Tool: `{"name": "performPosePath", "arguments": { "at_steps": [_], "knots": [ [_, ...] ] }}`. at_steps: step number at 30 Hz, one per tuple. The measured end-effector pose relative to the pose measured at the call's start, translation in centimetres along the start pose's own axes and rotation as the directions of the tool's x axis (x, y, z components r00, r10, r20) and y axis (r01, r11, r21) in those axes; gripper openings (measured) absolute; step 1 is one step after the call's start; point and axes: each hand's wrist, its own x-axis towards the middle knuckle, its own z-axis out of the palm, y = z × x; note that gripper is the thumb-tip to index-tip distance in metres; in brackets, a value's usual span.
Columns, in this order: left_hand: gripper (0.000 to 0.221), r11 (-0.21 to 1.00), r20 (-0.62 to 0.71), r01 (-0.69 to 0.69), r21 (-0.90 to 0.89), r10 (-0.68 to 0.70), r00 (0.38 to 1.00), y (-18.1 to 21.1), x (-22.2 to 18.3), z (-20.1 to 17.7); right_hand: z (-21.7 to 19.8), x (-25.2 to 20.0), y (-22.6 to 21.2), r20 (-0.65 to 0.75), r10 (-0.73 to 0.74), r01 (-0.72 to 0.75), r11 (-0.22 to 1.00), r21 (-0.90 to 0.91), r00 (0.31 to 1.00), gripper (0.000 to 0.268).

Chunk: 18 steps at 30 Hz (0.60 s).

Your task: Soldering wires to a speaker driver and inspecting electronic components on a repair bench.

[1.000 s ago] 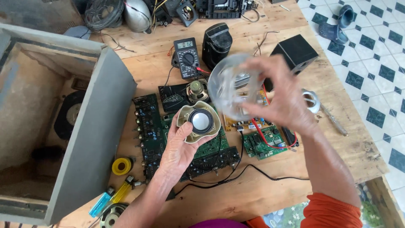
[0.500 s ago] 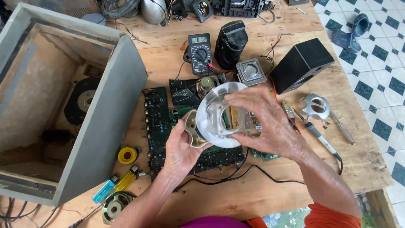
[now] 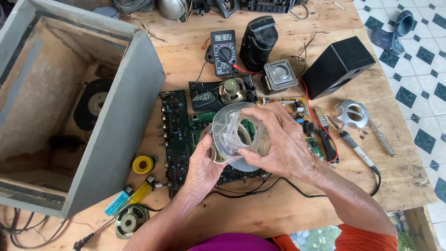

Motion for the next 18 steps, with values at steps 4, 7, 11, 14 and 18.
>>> {"name": "performPosePath", "arguments": {
  "at_steps": [4,7,11,14,18],
  "knots": [
    [0.047,0.998,-0.006,-0.052,-0.02,0.052,0.999,-0.6,0.1,-0.7,0.8,0.1,-0.8,-0.003,-0.006,0.006,0.998,-0.064,1.0,0.074],
    [0.049,0.999,0.004,-0.034,-0.005,0.034,0.999,-0.7,-0.1,-0.6,1.2,0.2,-1.4,0.079,0.127,-0.118,0.988,-0.103,0.989,0.071],
    [0.053,1.0,0.026,-0.014,-0.009,0.014,1.0,-0.9,-0.2,-1.0,1.7,0.5,-2.2,0.099,0.14,-0.121,0.977,-0.175,0.985,0.068],
    [0.052,0.999,0.034,0.037,-0.037,-0.036,0.999,-0.9,-0.3,-1.7,2.0,0.6,-2.5,0.139,0.205,-0.175,0.964,-0.2,0.969,0.066],
    [0.051,0.997,-0.007,0.076,-0.018,-0.076,0.997,-0.8,-0.4,-1.9,2.7,0.2,-1.7,0.181,0.207,-0.165,0.961,-0.222,0.961,0.072]
  ]
}}
